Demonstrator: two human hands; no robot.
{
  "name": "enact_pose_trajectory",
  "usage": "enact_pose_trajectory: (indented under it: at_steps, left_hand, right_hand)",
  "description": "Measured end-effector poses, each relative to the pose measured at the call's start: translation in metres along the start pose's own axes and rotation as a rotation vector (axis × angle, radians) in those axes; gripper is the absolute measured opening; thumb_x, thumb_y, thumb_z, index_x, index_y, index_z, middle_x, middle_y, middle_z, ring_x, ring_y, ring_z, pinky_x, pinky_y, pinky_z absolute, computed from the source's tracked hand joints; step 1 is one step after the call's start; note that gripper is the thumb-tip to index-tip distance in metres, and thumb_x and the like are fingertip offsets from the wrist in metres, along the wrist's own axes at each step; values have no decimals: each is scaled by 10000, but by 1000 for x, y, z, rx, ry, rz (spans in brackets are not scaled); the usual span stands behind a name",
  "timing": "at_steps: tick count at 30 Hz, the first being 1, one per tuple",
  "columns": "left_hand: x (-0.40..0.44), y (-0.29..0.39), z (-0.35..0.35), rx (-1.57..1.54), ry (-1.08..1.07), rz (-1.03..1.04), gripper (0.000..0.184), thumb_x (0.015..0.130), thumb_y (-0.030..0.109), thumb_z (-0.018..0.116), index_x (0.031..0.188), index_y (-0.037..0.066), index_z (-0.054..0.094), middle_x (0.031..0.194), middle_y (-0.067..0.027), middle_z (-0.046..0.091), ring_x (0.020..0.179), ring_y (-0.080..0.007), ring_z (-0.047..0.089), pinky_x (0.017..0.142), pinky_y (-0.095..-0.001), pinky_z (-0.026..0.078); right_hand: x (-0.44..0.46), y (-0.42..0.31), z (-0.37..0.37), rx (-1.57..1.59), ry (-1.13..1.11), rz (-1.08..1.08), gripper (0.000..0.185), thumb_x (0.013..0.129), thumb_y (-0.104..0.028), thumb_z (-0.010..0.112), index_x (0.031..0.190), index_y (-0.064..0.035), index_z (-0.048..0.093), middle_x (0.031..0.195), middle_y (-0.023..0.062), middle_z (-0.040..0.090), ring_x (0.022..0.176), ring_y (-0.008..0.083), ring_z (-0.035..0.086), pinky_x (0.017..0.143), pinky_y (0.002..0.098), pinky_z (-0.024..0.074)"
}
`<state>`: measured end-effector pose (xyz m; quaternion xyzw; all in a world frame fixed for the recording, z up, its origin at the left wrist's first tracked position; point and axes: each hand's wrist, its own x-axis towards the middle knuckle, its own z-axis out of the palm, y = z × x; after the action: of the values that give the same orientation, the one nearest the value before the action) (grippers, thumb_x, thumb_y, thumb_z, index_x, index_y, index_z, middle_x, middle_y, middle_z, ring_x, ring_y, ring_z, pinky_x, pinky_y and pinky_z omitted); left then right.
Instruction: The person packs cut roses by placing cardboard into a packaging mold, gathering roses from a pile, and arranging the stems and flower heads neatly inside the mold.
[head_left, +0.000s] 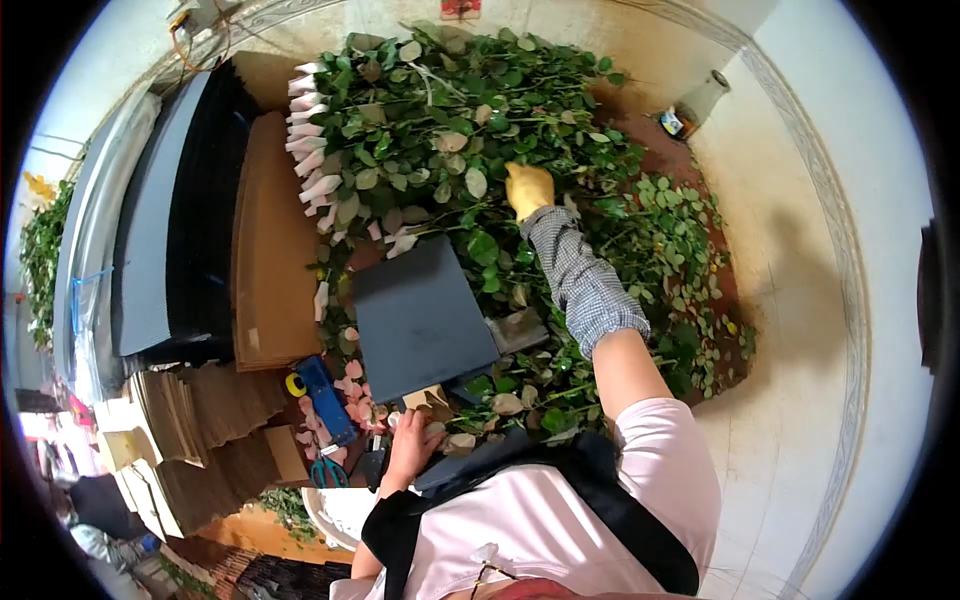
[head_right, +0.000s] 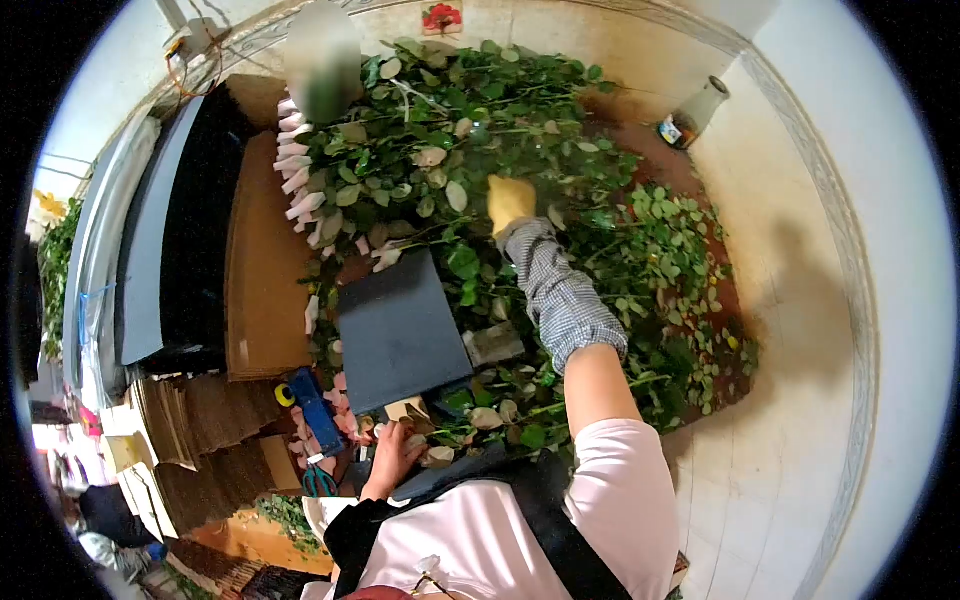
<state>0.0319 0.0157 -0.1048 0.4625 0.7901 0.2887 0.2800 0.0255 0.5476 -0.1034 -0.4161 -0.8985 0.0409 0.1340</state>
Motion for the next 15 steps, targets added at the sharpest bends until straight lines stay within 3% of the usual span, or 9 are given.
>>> enact_pose_trajectory:
  at_steps: [2, 4, 6, 8, 10, 12, 14, 15]
  left_hand:
    - [1, 11, -9, 34, -26, -22, 370, 749, 121, 812, 1029, 9, 597, 1024, -179, 571, 995, -398, 553, 864, -456, 466]
    - [2, 7, -7, -8, 4, 44, 324, 751, 128, 810, 979, 11, 611, 1019, -179, 569, 988, -395, 554, 853, -460, 466]
    - [4, 6, -5, -27, 4, 27, 309, 753, 131, 808, 964, 11, 616, 1014, -178, 567, 985, -392, 555, 850, -458, 468]
    - [1, 4, -7, -38, -13, 18, 294, 755, 134, 806, 948, 12, 621, 1009, -177, 564, 981, -389, 557, 847, -456, 469]
    - [2, 2, -3, 13, -17, 14, 301, 760, 139, 801, 967, 12, 624, 998, -176, 561, 970, -387, 559, 843, -453, 472]
    - [2, 5, -1, 17, -12, 6, 302, 761, 142, 801, 972, 12, 627, 995, -176, 562, 964, -387, 560, 839, -452, 472]
    - [2, 7, -4, 32, -13, 3, 306, 763, 146, 800, 982, 13, 632, 990, -175, 563, 952, -388, 561, 831, -450, 473]
    - [1, 7, -3, 31, -6, -2, 307, 764, 144, 799, 986, 14, 633, 991, -174, 565, 950, -386, 563, 828, -451, 474]
  right_hand:
    - [-21, 22, 70, -186, -142, -40, 243, 838, -162, 627, 1050, -104, 731, 938, 141, 726, 922, 347, 682, 780, 455, 544]
    - [-42, 6, 59, -269, -250, -44, 183, 825, -198, 653, 935, -95, 757, 939, 142, 728, 913, 335, 690, 799, 449, 549]
    - [-33, -1, 25, -235, -546, 18, 190, 829, -193, 668, 959, -82, 752, 1026, 153, 727, 956, 324, 695, 851, 436, 553]
    - [-20, -22, -14, 93, -427, 36, 313, 847, -233, 675, 1112, -69, 702, 1069, 146, 720, 972, 335, 686, 867, 439, 545]
    - [-7, -51, -41, 363, -149, -269, 352, 880, -210, 664, 1206, -77, 652, 1121, 129, 711, 1010, 330, 676, 881, 431, 540]
    - [22, -92, -61, 733, 58, -619, 303, 903, -135, 639, 1202, -89, 655, 1083, 115, 714, 1005, 296, 676, 884, 396, 540]
    - [54, -115, -77, 388, 126, -651, 298, 908, -82, 628, 1204, -103, 656, 1029, 89, 716, 966, 248, 679, 892, 348, 535]
    - [70, -123, -77, 37, -3, -445, 286, 913, -88, 623, 1196, -105, 657, 1012, 74, 714, 951, 229, 675, 895, 335, 530]
